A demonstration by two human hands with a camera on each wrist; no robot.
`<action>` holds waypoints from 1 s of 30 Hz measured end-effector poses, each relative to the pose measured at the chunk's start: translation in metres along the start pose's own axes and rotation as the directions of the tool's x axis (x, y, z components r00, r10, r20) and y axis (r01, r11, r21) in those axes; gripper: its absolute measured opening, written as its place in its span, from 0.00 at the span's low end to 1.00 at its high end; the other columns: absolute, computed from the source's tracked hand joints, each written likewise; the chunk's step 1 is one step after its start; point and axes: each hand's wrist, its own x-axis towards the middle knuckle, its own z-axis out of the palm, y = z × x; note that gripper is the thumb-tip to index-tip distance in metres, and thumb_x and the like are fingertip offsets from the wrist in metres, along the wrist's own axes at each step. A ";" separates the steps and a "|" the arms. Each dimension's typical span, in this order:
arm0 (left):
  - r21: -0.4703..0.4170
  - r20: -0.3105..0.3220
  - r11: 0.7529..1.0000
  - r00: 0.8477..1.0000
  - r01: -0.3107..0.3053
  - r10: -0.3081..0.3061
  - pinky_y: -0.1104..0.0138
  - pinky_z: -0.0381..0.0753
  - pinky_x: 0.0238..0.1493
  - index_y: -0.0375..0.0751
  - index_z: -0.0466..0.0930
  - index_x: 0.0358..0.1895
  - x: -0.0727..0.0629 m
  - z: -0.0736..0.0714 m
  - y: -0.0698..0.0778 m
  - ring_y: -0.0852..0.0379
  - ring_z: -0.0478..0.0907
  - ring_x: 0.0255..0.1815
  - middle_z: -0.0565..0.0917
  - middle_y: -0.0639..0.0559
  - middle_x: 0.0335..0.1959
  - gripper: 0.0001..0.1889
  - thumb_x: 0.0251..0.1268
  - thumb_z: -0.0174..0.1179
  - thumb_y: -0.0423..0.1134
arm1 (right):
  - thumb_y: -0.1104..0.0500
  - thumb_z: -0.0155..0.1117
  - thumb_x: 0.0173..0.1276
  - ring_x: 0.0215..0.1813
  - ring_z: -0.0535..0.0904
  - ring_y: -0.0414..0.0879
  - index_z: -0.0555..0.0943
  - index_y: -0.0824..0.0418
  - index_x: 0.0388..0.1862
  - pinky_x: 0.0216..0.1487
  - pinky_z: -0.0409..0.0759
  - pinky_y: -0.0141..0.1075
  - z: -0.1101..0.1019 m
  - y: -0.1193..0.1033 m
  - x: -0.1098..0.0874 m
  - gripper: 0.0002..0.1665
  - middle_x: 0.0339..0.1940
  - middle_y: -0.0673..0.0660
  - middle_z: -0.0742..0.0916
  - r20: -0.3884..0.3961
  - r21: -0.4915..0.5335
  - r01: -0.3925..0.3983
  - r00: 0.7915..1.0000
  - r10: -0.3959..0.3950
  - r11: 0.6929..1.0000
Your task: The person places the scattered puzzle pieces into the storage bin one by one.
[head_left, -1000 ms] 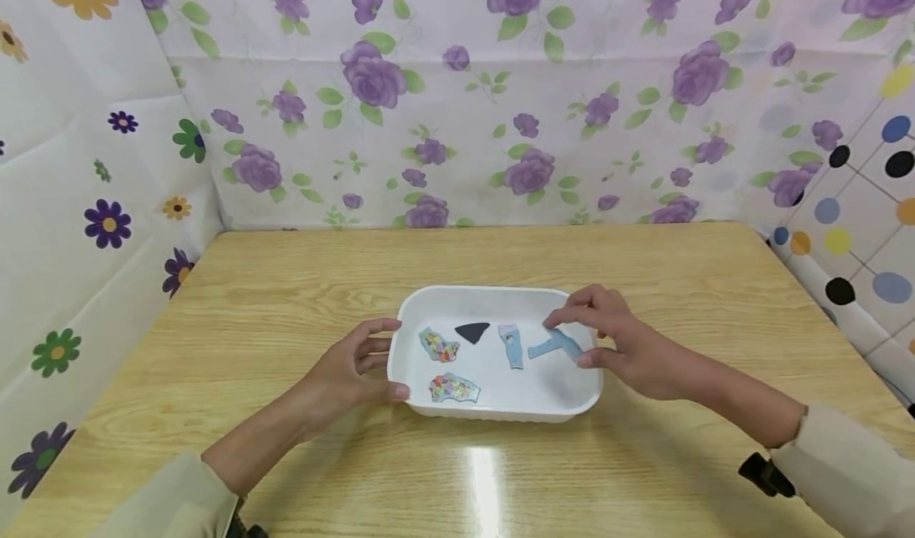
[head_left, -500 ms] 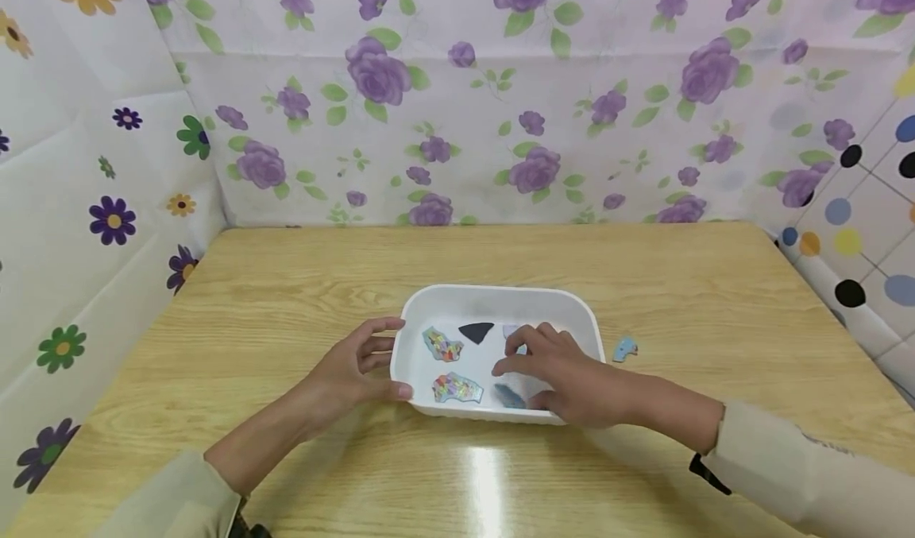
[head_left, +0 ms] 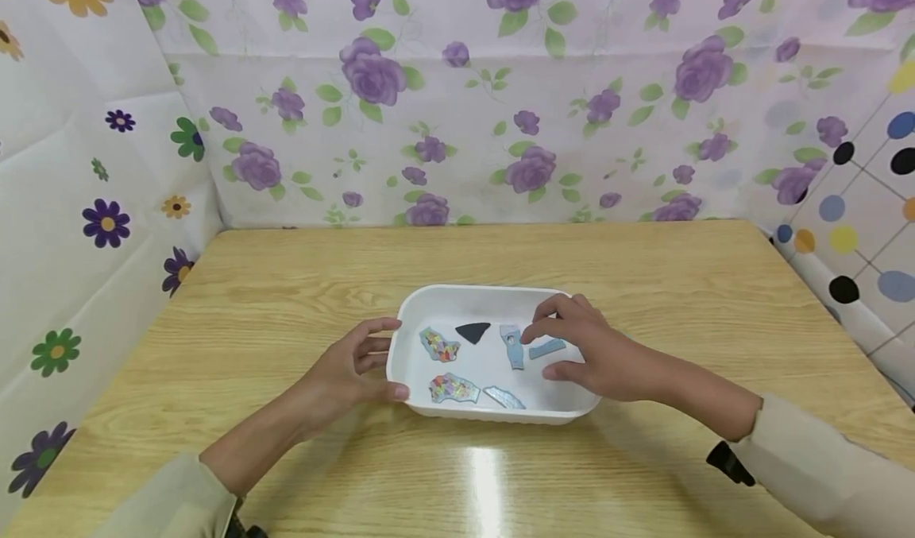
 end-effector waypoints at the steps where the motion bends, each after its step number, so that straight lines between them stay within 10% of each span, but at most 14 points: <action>1: -0.001 0.000 1.000 1.000 0.001 -0.001 0.56 0.76 0.59 0.42 0.56 0.72 0.000 0.000 0.000 0.40 0.65 0.68 0.67 0.36 0.67 0.48 0.47 0.75 0.33 | 0.63 0.69 0.62 0.57 0.63 0.48 0.79 0.50 0.55 0.55 0.66 0.48 -0.001 0.000 -0.001 0.22 0.56 0.48 0.72 -0.006 -0.001 -0.009 1.000 0.009 1.000; 19: -0.012 0.007 1.000 1.000 -0.008 0.008 0.58 0.77 0.58 0.42 0.55 0.72 0.002 0.000 -0.002 0.39 0.64 0.69 0.66 0.36 0.68 0.48 0.47 0.75 0.32 | 0.72 0.69 0.57 0.51 0.62 0.56 0.80 0.61 0.48 0.47 0.63 0.48 -0.008 0.027 -0.027 0.19 0.50 0.61 0.73 -0.345 -0.016 -0.163 0.927 0.148 0.987; 30: -0.011 0.007 1.000 1.000 -0.002 0.002 0.58 0.77 0.58 0.43 0.55 0.72 0.001 0.000 -0.001 0.39 0.64 0.69 0.66 0.36 0.67 0.47 0.48 0.75 0.33 | 0.64 0.70 0.60 0.50 0.62 0.61 0.79 0.64 0.51 0.43 0.61 0.54 -0.016 0.046 -0.047 0.20 0.52 0.68 0.73 -0.335 -0.037 -0.277 0.909 0.249 0.960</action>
